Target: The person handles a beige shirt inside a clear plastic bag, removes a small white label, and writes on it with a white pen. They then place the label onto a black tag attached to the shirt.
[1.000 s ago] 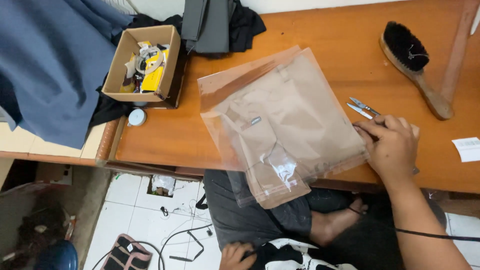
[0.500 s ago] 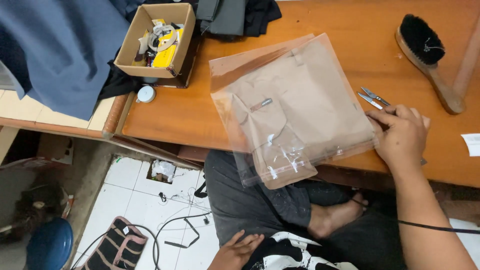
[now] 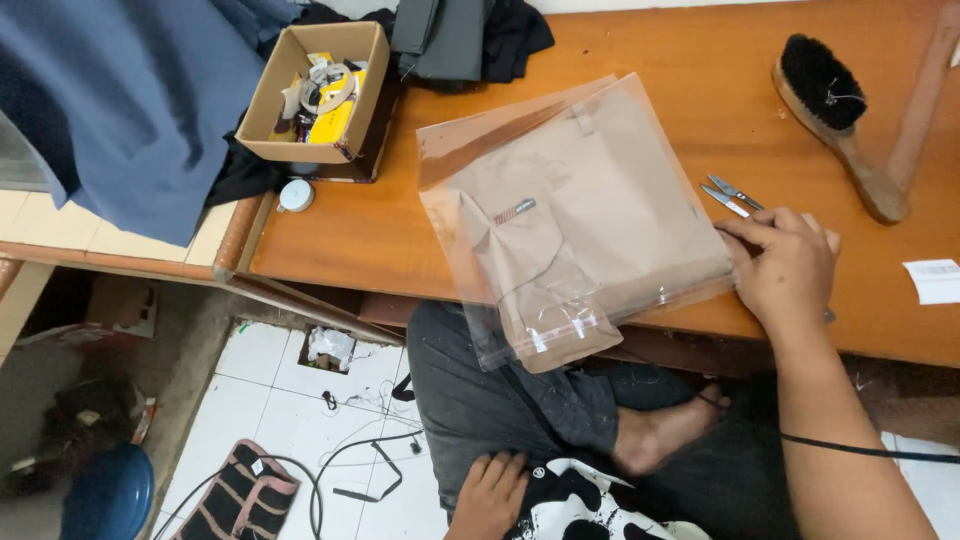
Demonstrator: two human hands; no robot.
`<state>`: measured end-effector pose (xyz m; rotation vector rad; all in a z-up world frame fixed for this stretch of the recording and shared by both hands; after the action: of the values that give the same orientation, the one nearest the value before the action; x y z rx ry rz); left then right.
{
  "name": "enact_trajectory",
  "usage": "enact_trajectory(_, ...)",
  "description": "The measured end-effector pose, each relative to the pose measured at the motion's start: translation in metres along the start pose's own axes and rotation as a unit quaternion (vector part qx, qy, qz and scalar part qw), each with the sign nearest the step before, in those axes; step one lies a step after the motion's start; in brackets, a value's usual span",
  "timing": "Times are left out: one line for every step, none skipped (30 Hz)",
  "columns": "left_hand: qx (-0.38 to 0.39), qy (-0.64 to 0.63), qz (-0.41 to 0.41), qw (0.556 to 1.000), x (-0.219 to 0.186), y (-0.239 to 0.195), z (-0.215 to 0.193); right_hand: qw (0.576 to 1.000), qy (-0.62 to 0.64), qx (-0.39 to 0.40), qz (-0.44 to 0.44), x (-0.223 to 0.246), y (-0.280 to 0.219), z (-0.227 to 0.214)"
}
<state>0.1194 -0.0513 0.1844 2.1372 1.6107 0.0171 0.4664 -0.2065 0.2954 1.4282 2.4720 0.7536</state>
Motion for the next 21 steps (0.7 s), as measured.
enact_trajectory(0.001, 0.002, 0.001, 1.000, 0.000, 0.006, -0.005, 1.000, 0.001, -0.001, 0.002, -0.001, -0.001, 0.001)
enact_trajectory(0.038, -0.044, -0.031, 0.998, 0.004, 0.012, -0.005, 1.000, -0.010, -0.009, -0.003, -0.001, -0.001, 0.002)
enact_trajectory(0.074, -0.091, -0.064, 0.991, 0.007, 0.018, -0.003, 1.000, -0.023, -0.016, -0.010, -0.002, -0.001, 0.003)
enact_trajectory(0.073, -0.090, -0.063, 0.991, 0.009, 0.021, -0.012, 1.000, -0.023, -0.018, -0.010, -0.001, 0.000, 0.002)
enact_trajectory(0.162, -0.104, -0.067, 0.979, 0.009, 0.021, -0.010, 1.000, -0.017, -0.009, -0.006, -0.002, 0.000, 0.003)
enact_trajectory(0.250, -0.118, -0.070, 0.959, 0.008, 0.018, -0.008, 1.000, -0.011, 0.000, -0.002, -0.002, -0.001, 0.003)
enact_trajectory(0.249, -0.119, -0.069, 0.959, 0.008, 0.016, -0.005, 1.000, -0.012, 0.001, -0.003, -0.001, 0.000, 0.004)
enact_trajectory(0.246, -0.068, -0.046, 0.966, 0.008, 0.013, -0.003, 1.000, -0.006, -0.003, -0.002, -0.001, 0.001, 0.005)
enact_trajectory(0.242, -0.020, -0.022, 0.970, 0.006, 0.012, 0.000, 1.000, -0.003, -0.005, -0.001, -0.002, 0.000, 0.004)
enact_trajectory(0.242, -0.024, -0.019, 0.970, 0.003, 0.017, -0.001, 1.000, -0.007, -0.003, 0.000, -0.004, -0.002, 0.002)
enact_trajectory(0.208, -0.008, -0.036, 0.978, 0.005, 0.023, -0.006, 1.000, -0.002, -0.001, 0.000, -0.003, -0.001, 0.002)
enact_trajectory(0.173, 0.008, -0.053, 0.983, 0.007, 0.030, -0.013, 1.000, 0.004, 0.001, -0.001, -0.001, 0.000, 0.002)
enact_trajectory(0.174, 0.010, -0.051, 0.983, 0.009, 0.030, -0.014, 1.000, 0.005, 0.000, 0.002, -0.001, 0.001, 0.003)
enact_trajectory(0.158, -0.010, -0.056, 0.986, 0.011, 0.032, -0.018, 1.000, 0.004, 0.002, -0.002, -0.001, 0.002, 0.004)
enact_trajectory(0.143, -0.033, -0.063, 0.987, 0.010, 0.032, -0.020, 1.000, 0.003, 0.008, -0.006, -0.002, 0.001, 0.005)
enact_trajectory(0.145, -0.035, -0.063, 0.987, 0.006, 0.022, -0.019, 1.000, 0.002, 0.011, -0.004, -0.001, -0.002, 0.003)
enact_trajectory(0.187, -0.039, -0.092, 0.977, 0.008, 0.014, -0.011, 1.000, 0.012, 0.017, -0.004, 0.000, 0.001, 0.001)
enact_trajectory(0.228, -0.042, -0.120, 0.965, 0.010, 0.006, -0.004, 0.999, 0.023, 0.023, -0.003, 0.001, 0.004, -0.001)
enact_trajectory(0.227, -0.040, -0.121, 0.966, 0.012, 0.002, -0.007, 0.999, 0.024, 0.022, -0.004, -0.001, 0.004, 0.002)
enact_trajectory(0.267, -0.047, -0.136, 0.953, 0.016, -0.004, -0.005, 0.999, 0.031, 0.021, -0.001, -0.004, 0.004, 0.005)
enact_trajectory(0.308, -0.055, -0.151, 0.938, 0.017, -0.012, -0.004, 0.999, 0.038, 0.022, 0.003, -0.007, 0.002, 0.008)
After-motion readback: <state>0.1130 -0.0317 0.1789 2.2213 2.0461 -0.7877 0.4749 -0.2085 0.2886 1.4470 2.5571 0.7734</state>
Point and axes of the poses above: each hand's wrist, its own y-axis towards the middle knuckle, its own z-axis out of the palm, x = y × z, the point moved 6 cm from there along y, towards the middle knuckle, and after that the axes turned 12 degrees about -y, right-handed, at the moved point
